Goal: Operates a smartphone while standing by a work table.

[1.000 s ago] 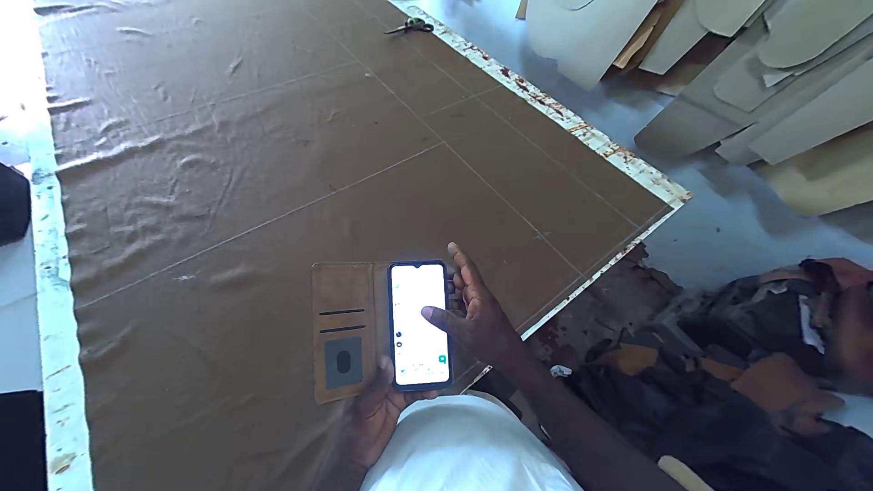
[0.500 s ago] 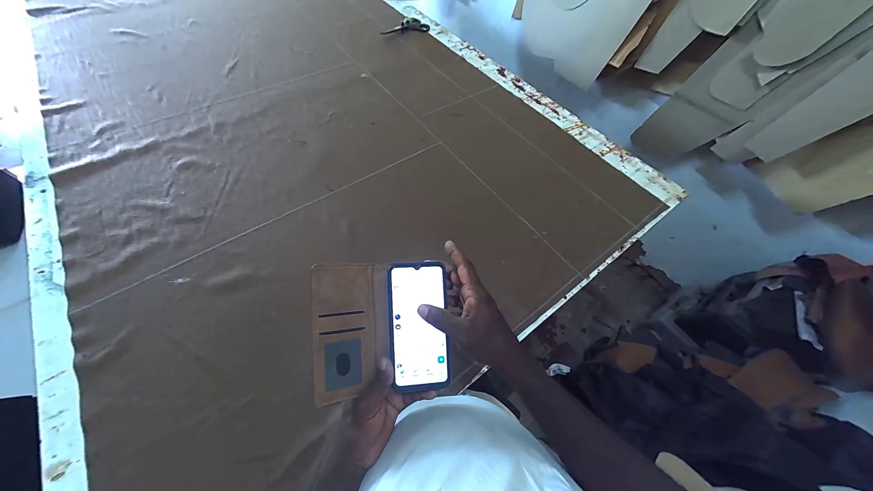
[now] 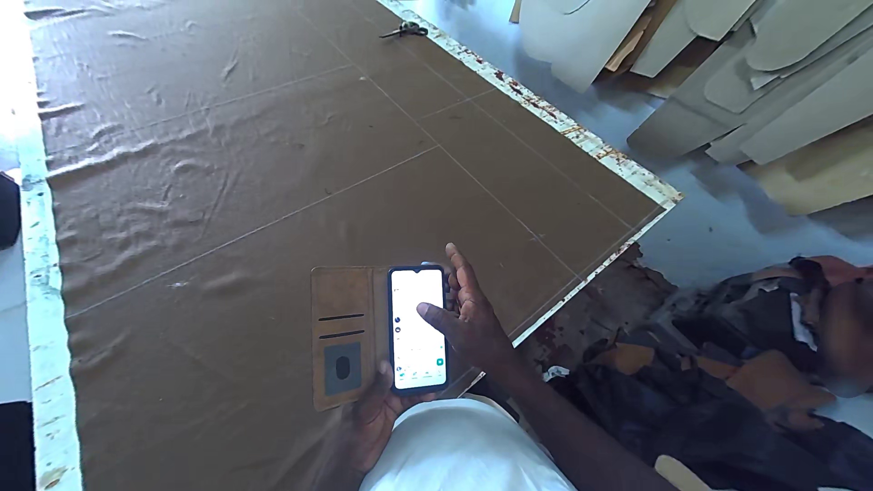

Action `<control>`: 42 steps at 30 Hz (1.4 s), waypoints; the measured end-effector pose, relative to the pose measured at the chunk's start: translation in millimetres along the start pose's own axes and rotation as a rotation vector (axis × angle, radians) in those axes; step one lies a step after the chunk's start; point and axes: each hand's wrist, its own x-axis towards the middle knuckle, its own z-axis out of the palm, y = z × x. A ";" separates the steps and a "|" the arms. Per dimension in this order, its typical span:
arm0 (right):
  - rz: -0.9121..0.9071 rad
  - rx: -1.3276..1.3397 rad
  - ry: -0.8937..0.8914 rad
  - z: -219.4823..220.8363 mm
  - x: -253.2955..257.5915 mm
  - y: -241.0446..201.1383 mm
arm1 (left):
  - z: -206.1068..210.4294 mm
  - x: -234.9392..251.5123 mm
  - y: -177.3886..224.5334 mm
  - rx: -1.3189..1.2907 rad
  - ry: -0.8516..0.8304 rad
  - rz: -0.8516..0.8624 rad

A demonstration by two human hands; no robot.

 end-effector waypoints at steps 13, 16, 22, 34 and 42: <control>0.033 0.022 -0.005 -0.8 2.5 7.6 | 1.4 0.9 -0.4 0.015 0.027 0.006; 0.032 0.066 -0.021 -1.4 1.6 8.0 | 0.4 0.6 -1.1 -0.004 0.001 0.002; 0.037 0.035 -0.029 -3.0 -3.8 11.2 | 2.9 1.0 -0.9 0.004 0.009 0.002; 0.006 -0.268 -0.068 -6.7 -28.3 22.7 | 6.3 2.5 -1.6 -0.004 0.079 0.021; -0.050 -0.318 0.003 -7.7 -20.2 19.3 | 5.1 1.7 -1.2 0.002 0.044 0.008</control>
